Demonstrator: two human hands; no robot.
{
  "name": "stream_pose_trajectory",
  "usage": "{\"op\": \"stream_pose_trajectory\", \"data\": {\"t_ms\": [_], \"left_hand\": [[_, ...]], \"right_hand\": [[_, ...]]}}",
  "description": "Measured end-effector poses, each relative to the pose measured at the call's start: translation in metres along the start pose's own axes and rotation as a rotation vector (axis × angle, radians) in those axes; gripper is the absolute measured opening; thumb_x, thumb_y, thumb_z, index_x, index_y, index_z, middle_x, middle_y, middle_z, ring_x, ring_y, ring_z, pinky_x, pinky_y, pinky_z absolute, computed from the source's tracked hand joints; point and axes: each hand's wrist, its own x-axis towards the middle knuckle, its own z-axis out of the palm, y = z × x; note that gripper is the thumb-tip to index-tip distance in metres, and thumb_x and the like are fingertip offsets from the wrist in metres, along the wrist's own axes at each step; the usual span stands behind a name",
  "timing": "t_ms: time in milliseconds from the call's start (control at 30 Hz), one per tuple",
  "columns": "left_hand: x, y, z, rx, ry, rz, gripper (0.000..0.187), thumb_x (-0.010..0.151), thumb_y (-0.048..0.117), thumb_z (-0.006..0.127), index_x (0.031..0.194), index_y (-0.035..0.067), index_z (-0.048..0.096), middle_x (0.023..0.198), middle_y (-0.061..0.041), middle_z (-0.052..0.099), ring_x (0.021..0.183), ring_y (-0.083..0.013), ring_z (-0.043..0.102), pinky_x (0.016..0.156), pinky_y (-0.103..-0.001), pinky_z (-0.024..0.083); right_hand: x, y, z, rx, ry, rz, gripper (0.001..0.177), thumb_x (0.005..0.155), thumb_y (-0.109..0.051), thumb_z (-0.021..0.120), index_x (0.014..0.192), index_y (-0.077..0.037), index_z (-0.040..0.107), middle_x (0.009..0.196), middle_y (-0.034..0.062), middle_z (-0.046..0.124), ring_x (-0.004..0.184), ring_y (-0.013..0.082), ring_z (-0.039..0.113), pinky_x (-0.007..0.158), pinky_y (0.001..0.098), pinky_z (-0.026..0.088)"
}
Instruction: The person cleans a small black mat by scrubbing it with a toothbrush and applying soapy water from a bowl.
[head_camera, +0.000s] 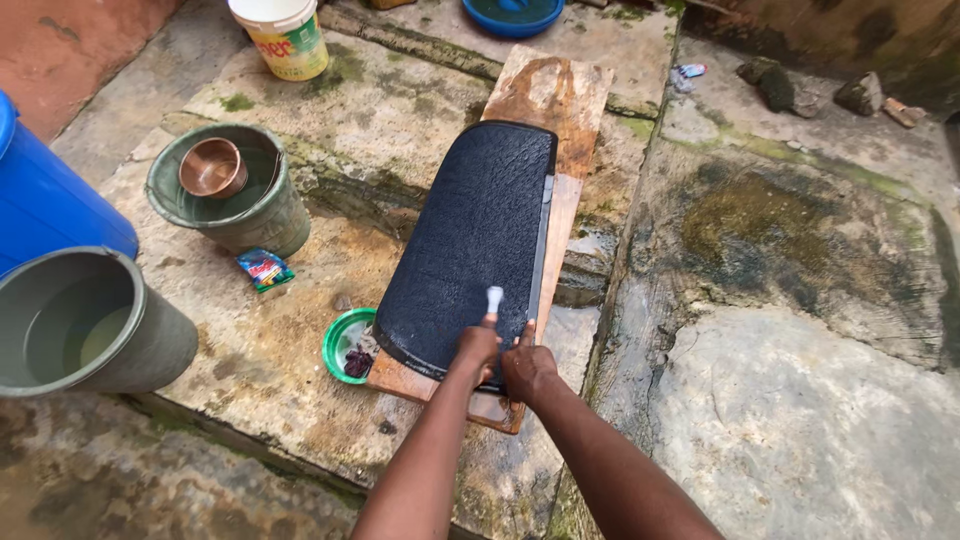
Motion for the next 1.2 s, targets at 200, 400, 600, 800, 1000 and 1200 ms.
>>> {"op": "stream_pose_trajectory", "data": {"t_ms": [200,400,600,800,1000,1200], "left_hand": [[0.01,0.02,-0.013,-0.102,0.04,0.048,0.054,0.108,0.051,0.043,0.09,0.005,0.064,0.058,0.002,0.043,0.042,-0.0123,0.039,0.035,-0.031,0.029],[0.029,-0.004,-0.033,0.128,-0.029,0.09,0.054,0.107,0.051,0.046,0.089,0.007,0.071,0.06,0.0,0.054,0.047,-0.0155,0.044,0.039,-0.034,0.029],[-0.014,-0.042,-0.021,0.621,0.052,0.274,0.047,0.108,0.046,0.041,0.096,0.013,0.073,0.068,-0.003,0.065,0.054,-0.0156,0.057,0.049,-0.034,0.041],[-0.063,-0.053,-0.044,0.768,0.374,0.513,0.03,0.103,0.04,0.055,0.103,0.012,0.068,0.071,0.0,0.07,0.056,-0.0127,0.059,0.055,-0.033,0.042],[-0.066,-0.069,-0.036,0.663,0.468,0.504,0.029,0.104,0.04,0.054,0.099,0.014,0.064,0.072,0.0,0.07,0.057,-0.0142,0.06,0.054,-0.031,0.044],[-0.073,-0.064,-0.035,0.711,0.481,0.476,0.036,0.106,0.048,0.048,0.096,0.016,0.064,0.071,0.001,0.069,0.057,-0.0131,0.061,0.054,-0.031,0.043]], "right_hand": [[-0.006,0.006,-0.007,-0.002,-0.007,-0.046,0.071,0.089,-0.044,0.078,0.135,0.007,0.061,0.149,0.0517,0.03,0.106,0.0312,0.074,0.08,0.0372,0.06],[-0.004,0.005,-0.007,0.07,0.022,-0.036,0.063,0.091,-0.035,0.078,0.135,0.006,0.061,0.15,0.05,0.025,0.109,0.0351,0.073,0.082,0.0389,0.062],[-0.021,0.002,-0.023,0.071,-0.051,-0.049,0.069,0.086,-0.037,0.081,0.136,0.005,0.061,0.152,0.0503,0.024,0.115,0.0348,0.069,0.089,0.0374,0.059],[-0.022,0.011,-0.008,0.217,0.043,-0.006,0.079,0.092,-0.024,0.072,0.152,0.01,0.035,0.156,0.0483,0.013,0.114,0.0376,0.069,0.092,0.0382,0.059],[-0.026,0.025,0.027,0.788,0.313,0.15,0.062,0.09,-0.028,0.067,0.146,-0.009,0.049,0.163,0.018,0.027,0.12,0.0328,0.065,0.104,0.0405,0.054],[-0.014,0.008,0.003,1.074,0.418,0.629,0.075,0.086,-0.049,0.078,0.14,-0.006,0.047,0.135,0.02,0.058,0.119,0.0372,0.063,0.102,0.0478,0.05]]}}
